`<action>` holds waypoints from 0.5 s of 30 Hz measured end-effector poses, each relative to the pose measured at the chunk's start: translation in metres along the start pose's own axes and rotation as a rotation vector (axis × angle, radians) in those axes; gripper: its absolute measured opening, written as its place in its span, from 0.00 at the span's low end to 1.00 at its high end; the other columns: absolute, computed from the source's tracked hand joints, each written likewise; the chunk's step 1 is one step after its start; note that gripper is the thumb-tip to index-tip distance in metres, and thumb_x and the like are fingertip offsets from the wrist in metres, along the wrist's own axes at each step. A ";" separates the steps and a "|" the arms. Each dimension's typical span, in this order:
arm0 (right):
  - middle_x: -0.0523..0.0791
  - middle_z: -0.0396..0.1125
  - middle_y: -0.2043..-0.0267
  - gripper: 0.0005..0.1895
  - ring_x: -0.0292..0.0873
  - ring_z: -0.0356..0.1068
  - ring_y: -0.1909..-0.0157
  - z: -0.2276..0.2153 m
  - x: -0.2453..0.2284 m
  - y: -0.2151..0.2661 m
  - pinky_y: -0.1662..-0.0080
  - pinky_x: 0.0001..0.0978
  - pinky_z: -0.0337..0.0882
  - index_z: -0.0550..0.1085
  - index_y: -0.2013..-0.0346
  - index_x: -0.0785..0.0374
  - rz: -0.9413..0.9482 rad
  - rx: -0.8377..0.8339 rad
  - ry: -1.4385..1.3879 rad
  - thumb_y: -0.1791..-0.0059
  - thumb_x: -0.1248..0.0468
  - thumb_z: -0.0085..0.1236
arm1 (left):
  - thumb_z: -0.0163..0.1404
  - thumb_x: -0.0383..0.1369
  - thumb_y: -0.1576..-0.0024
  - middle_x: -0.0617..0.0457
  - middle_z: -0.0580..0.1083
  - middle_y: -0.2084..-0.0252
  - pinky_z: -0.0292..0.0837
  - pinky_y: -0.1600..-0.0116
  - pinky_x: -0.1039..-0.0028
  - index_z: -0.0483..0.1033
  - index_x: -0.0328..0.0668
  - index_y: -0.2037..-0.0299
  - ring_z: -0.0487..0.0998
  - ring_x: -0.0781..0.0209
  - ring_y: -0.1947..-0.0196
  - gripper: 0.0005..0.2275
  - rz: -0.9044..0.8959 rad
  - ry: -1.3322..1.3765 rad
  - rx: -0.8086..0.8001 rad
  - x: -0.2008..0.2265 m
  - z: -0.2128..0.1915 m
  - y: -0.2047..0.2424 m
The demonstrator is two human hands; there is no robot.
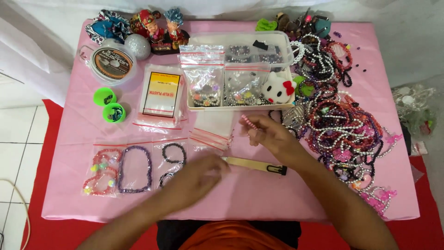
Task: The person packs beaded necklaces into individual plastic bags by hand, first shifting the necklaces on a table, then picking up a plastic bag and placing a necklace inside.
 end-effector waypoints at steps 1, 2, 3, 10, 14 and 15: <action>0.45 0.70 0.44 0.25 0.39 0.70 0.43 -0.001 0.001 0.000 0.51 0.33 0.72 0.69 0.36 0.61 0.000 0.002 0.001 0.48 0.57 0.51 | 0.45 0.26 0.39 0.49 0.74 0.53 0.75 0.48 0.68 0.73 0.46 0.56 0.77 0.54 0.50 0.06 0.001 0.000 -0.001 0.006 -0.006 -0.008; 0.47 0.69 0.53 0.23 0.39 0.68 0.52 0.001 -0.004 -0.001 0.54 0.32 0.71 0.70 0.38 0.66 -0.057 -0.032 -0.074 0.45 0.58 0.49 | 0.48 0.29 0.39 0.47 0.75 0.58 0.76 0.50 0.64 0.73 0.44 0.54 0.78 0.52 0.55 0.06 -0.096 0.099 0.059 0.003 -0.019 -0.017; 0.50 0.68 0.63 0.22 0.39 0.66 0.61 0.003 -0.009 -0.001 0.56 0.31 0.69 0.70 0.40 0.70 -0.114 -0.066 -0.148 0.43 0.58 0.47 | 0.51 0.31 0.40 0.45 0.75 0.64 0.77 0.52 0.59 0.74 0.41 0.52 0.80 0.50 0.60 0.08 -0.194 0.197 0.119 -0.001 -0.030 -0.024; 0.45 0.68 0.64 0.29 0.38 0.68 0.64 -0.005 0.021 -0.014 0.58 0.32 0.69 0.75 0.49 0.66 -0.080 -0.110 -0.617 0.47 0.42 0.50 | 0.57 0.30 0.41 0.51 0.68 0.67 0.72 0.60 0.74 0.73 0.37 0.56 0.74 0.62 0.65 0.08 -0.174 0.455 0.254 -0.063 -0.043 -0.070; 0.48 0.70 0.63 0.14 0.35 0.65 0.66 -0.029 0.056 -0.020 0.65 0.22 0.64 0.72 0.54 0.70 -0.089 0.031 -0.406 0.49 0.62 0.58 | 0.58 0.30 0.42 0.50 0.68 0.68 0.75 0.61 0.74 0.71 0.35 0.56 0.73 0.63 0.66 0.10 -0.201 0.543 0.248 -0.076 -0.032 -0.068; 0.49 0.70 0.71 0.07 0.35 0.65 0.71 -0.036 0.063 -0.021 0.69 0.23 0.65 0.75 0.62 0.70 -0.122 0.108 -0.251 0.50 0.68 0.61 | 0.56 0.30 0.41 0.48 0.70 0.67 0.80 0.60 0.71 0.71 0.35 0.55 0.74 0.63 0.65 0.10 -0.209 0.568 0.216 -0.076 -0.027 -0.066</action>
Point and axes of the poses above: each hand's wrist, its own y-axis away from the middle knuckle, its own z-axis out of the palm, x = y × z, the point moved 10 cm from there along -y, towards the middle knuckle
